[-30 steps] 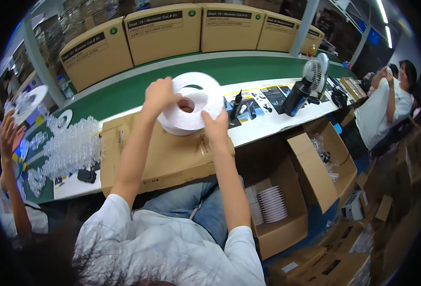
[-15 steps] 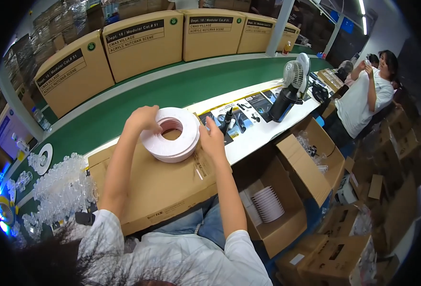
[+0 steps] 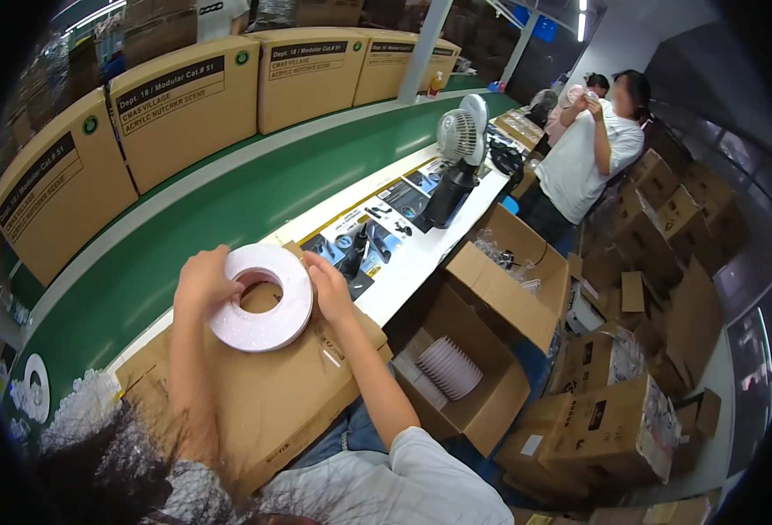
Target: Apply adhesive from a bottle onto white foam rings at an assembly workbench.
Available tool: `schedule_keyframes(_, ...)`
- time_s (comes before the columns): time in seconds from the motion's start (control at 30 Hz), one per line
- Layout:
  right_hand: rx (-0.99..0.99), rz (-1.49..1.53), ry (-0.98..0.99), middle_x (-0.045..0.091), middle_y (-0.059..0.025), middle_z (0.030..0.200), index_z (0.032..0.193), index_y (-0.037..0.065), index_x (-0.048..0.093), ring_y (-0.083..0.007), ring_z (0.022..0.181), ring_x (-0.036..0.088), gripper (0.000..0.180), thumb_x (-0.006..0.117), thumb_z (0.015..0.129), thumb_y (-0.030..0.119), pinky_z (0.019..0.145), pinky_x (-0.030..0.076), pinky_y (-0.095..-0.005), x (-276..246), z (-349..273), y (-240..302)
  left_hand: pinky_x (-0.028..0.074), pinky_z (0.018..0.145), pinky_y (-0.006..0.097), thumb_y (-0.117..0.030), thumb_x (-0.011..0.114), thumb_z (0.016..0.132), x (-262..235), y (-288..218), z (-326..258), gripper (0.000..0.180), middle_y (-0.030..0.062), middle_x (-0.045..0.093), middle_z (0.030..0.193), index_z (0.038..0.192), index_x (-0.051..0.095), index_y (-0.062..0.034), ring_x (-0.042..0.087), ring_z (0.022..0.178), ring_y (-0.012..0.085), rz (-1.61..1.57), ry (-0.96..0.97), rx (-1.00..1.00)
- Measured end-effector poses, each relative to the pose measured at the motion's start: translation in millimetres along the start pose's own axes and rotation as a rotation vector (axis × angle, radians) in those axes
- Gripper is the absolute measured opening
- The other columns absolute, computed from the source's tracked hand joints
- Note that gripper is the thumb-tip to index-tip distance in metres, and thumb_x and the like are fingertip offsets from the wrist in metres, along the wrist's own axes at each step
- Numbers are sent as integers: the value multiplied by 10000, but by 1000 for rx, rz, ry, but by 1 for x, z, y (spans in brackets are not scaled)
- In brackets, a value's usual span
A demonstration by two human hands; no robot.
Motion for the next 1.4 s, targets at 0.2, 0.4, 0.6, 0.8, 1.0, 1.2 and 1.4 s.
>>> schedule_keyframes(0.2,-23,-111,63,591,-170,1266,1283,-95,525,-213,1173,538,524,436,977,322,1027,375,-312,11,-12,-3,532,798,442,-174,752,613,7,7,9,423,203,679,937,991,626,-34,657,895,377,86,-48,0)
schedule_keyframes(0.4,-105,-50,118,505,-184,1375,1378,-97,416,-227,1272,467,555,404,1005,313,1076,314,-304,12,-15,-6,542,784,439,-110,713,634,-4,-2,2,345,190,683,906,953,623,-14,663,876,360,39,-76,47)
schedule_keyframes(0.6,-97,-96,138,498,-179,1381,1394,-94,392,-218,1275,459,557,382,1008,308,1081,312,-311,16,-16,7,538,785,435,-101,702,649,4,-3,6,316,210,679,912,939,621,-9,662,884,367,106,-91,31)
schedule_keyframes(0.8,-66,29,149,520,-161,1350,1374,-76,421,-212,1251,473,544,364,1014,327,1064,331,-304,17,-15,1,522,830,449,-268,751,669,-4,-2,3,497,228,675,958,1081,624,-21,654,925,378,69,-37,22)
schedule_keyframes(1.0,-16,-2,107,509,-152,1360,1368,-60,428,-209,1271,459,520,304,1037,321,1079,325,-313,13,-7,-6,526,842,384,-485,724,736,-25,13,-3,835,221,643,1147,1383,443,-39,663,990,312,-352,230,-157)
schedule_keyframes(1.2,-17,-188,85,576,-152,1288,1339,-12,486,-218,1224,509,497,303,1037,338,1046,354,-315,19,-12,12,541,795,374,-430,702,783,4,34,14,676,186,664,1101,1318,515,-60,684,885,291,-382,277,75)
schedule_keyframes(1.4,54,-274,76,594,-162,1263,1337,5,493,-222,1190,538,454,378,1025,314,1030,376,-322,10,-21,16,569,660,374,-359,699,785,-16,18,-4,625,185,674,1057,1293,526,-38,690,843,266,-396,327,-2)
Point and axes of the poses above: each hand's wrist, its own z-axis towards the middle knuckle, its own x-axis out of the palm, y = z × x, the point moved 4 cm from there along z, towards the middle knuckle
